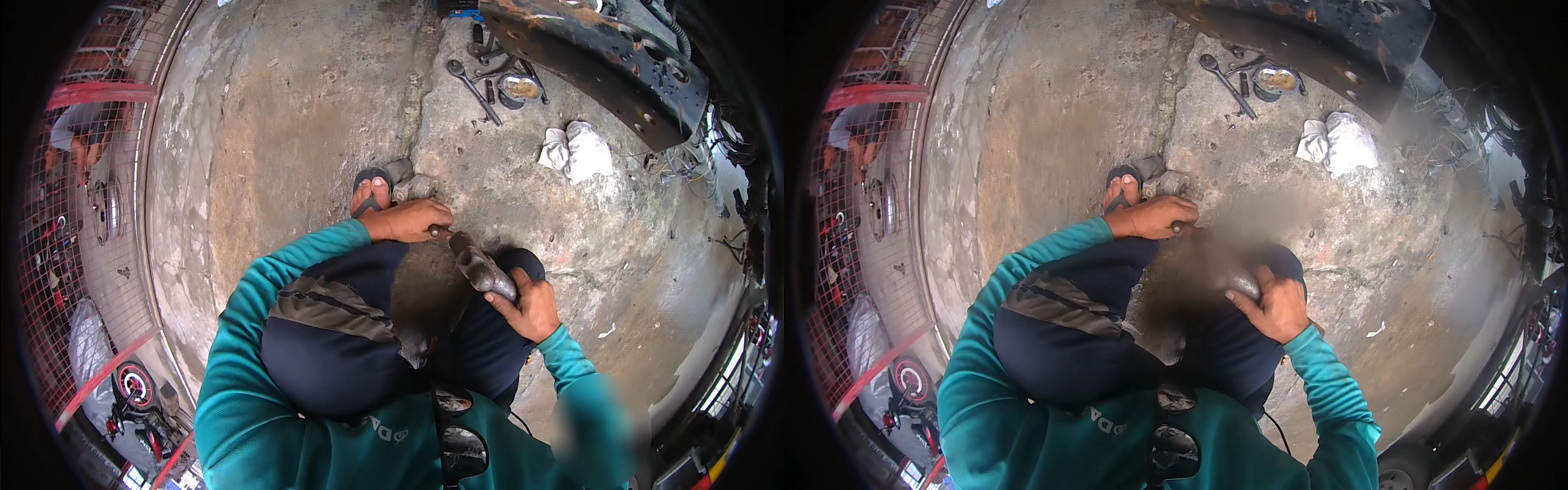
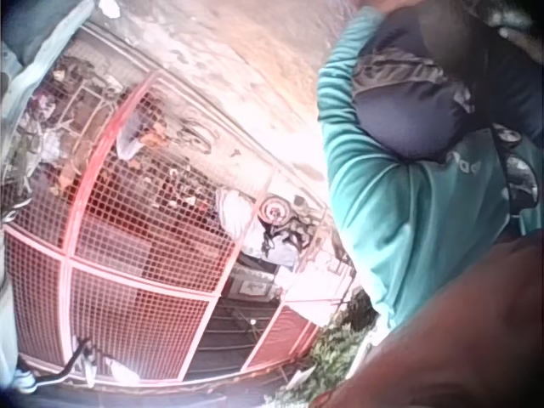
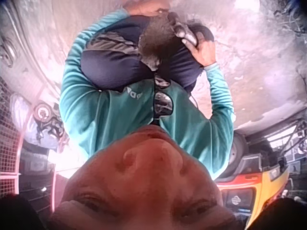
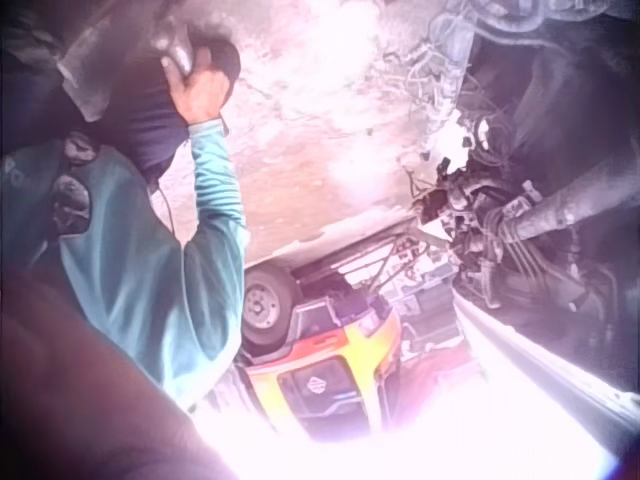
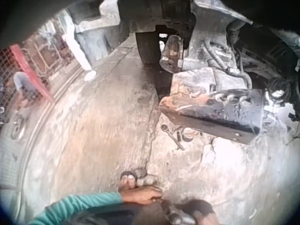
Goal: The person sits on the floor and uses a hammer to strike a mechanical part, then disassembles it by hand. They retrieve a screwdriver from a toolbox and use it to scrape inside the part.
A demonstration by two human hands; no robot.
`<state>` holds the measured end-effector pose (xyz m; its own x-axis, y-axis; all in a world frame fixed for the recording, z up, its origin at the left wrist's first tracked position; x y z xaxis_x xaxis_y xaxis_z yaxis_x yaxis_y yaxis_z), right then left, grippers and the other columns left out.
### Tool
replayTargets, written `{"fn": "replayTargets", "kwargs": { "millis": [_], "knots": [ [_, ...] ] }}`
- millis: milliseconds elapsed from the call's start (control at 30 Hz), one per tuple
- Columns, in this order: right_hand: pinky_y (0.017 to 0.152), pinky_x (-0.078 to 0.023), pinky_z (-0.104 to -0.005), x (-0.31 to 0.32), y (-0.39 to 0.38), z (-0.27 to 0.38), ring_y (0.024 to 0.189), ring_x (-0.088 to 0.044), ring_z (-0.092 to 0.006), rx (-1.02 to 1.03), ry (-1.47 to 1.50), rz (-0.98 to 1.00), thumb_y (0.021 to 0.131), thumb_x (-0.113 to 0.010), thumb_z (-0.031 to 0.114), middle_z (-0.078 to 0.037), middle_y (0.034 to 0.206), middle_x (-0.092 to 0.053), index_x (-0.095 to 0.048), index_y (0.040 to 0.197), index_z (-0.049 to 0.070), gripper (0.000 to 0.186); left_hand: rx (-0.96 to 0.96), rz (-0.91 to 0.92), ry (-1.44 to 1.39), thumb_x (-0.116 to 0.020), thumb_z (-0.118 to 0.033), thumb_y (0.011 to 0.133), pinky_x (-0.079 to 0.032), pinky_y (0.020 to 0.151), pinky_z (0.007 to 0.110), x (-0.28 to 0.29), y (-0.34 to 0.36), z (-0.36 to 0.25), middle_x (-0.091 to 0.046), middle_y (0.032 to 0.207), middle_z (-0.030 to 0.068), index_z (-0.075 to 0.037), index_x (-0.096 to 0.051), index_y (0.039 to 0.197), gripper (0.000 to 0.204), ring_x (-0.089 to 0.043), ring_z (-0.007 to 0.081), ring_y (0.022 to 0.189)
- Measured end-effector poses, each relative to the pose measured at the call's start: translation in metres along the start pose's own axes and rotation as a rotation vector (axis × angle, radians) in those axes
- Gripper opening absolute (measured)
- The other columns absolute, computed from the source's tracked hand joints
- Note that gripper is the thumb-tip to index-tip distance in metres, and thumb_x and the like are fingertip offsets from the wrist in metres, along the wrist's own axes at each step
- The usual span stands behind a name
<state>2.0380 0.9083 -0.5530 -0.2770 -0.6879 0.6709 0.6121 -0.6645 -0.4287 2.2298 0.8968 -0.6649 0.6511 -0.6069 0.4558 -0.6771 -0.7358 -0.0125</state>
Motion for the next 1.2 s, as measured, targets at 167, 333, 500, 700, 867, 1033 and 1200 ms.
{"fn": "replayTargets", "kwargs": {
  "millis": [167,333,500,700,867,1033,1200],
  "knots": [
    [0.055,-0.049,-0.0466,-0.008,-0.018,-0.022,0.055,-0.064,-0.0407,-0.133,0.192,-0.063,0.095,-0.077,0.047,-0.018,0.056,-0.058,-0.065,0.095,-0.001,0.05,0.235,-0.275,-0.488,-0.067,-0.028,0.106,-0.046,0.069,0.036,0.06,0.017,0.002,-0.055,0.078,0.0017,-0.005,-0.057,0.089,0.031,-0.053,0.0147,0.074],
    [0.053,-0.048,-0.0403,-0.024,-0.031,-0.053,0.052,-0.062,-0.0258,-0.26,0.486,-0.177,0.1,-0.074,0.043,-0.014,0.058,-0.06,-0.063,0.091,-0.003,0.048,0.368,-0.29,-0.617,-0.069,-0.038,0.106,-0.042,0.061,0.029,0.094,0.049,0.029,-0.051,0.071,-0.0036,-0.009,-0.057,0.086,0.037,-0.048,0.0077,0.067],
    [0.049,-0.046,-0.0323,-0.018,-0.037,-0.056,0.051,-0.059,-0.0136,-0.346,0.633,-0.198,0.101,-0.074,0.041,-0.006,0.058,-0.061,-0.062,0.089,0.0,0.044,0.466,-0.135,-0.482,-0.069,-0.046,0.104,-0.044,0.06,0.032,0.074,0.052,0.02,-0.05,0.07,-0.0023,-0.009,-0.054,0.079,0.047,-0.048,0.0098,0.066],
    [0.049,-0.046,-0.0303,0.005,-0.024,-0.037,0.052,-0.059,-0.0112,-0.294,0.682,-0.197,0.103,-0.072,0.039,-0.005,0.062,-0.062,-0.065,0.101,-0.003,0.042,0.36,0.032,-0.245,-0.068,-0.046,0.104,-0.052,0.074,0.039,0.051,0.059,0.026,-0.054,0.074,0.0039,-0.005,-0.059,0.084,0.047,-0.056,0.0162,0.073],
    [0.058,-0.051,-0.0368,0.043,0.002,0.005,0.063,-0.069,-0.0248,-0.137,0.641,-0.269,0.102,-0.073,0.032,-0.013,0.073,-0.068,-0.065,0.117,-0.006,0.041,0.312,0.032,-0.165,-0.068,-0.052,0.102,-0.051,0.083,0.044,0.044,0.06,0.016,-0.069,0.089,0.012,-0.003,-0.072,0.105,0.05,-0.065,0.0256,0.086],
    [0.068,-0.053,-0.045,0.041,0.052,-0.012,0.078,-0.074,-0.038,-0.172,0.276,-0.14,0.1,-0.071,0.032,-0.022,0.082,-0.072,-0.067,0.106,-0.002,0.035,0.355,0.064,-0.148,-0.066,-0.053,0.103,-0.05,0.08,0.042,0.04,0.052,0.022,-0.069,0.086,0.0112,-0.003,-0.073,0.103,0.05,-0.064,0.0242,0.084],
    [0.067,-0.053,-0.0426,0.083,0.045,0.009,0.075,-0.073,-0.0352,-0.103,0.377,-0.258,0.101,-0.07,0.035,-0.021,0.082,-0.071,-0.067,0.104,-0.001,0.036,0.354,0.094,-0.186,-0.066,-0.053,0.103,-0.046,0.077,0.042,0.047,0.048,0.019,-0.06,0.08,0.008,-0.003,-0.068,0.098,0.05,-0.051,0.022,0.079]
  ]
}}
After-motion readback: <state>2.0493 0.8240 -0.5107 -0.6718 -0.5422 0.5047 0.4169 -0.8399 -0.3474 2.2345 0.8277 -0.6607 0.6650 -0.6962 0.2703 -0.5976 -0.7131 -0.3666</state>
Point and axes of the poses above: each hand's wrist, its own y-axis towards the middle knuckle, its own x-axis out of the back of the hand, z = x × y, the point moved 10 cm from there along y, towards the middle knuckle
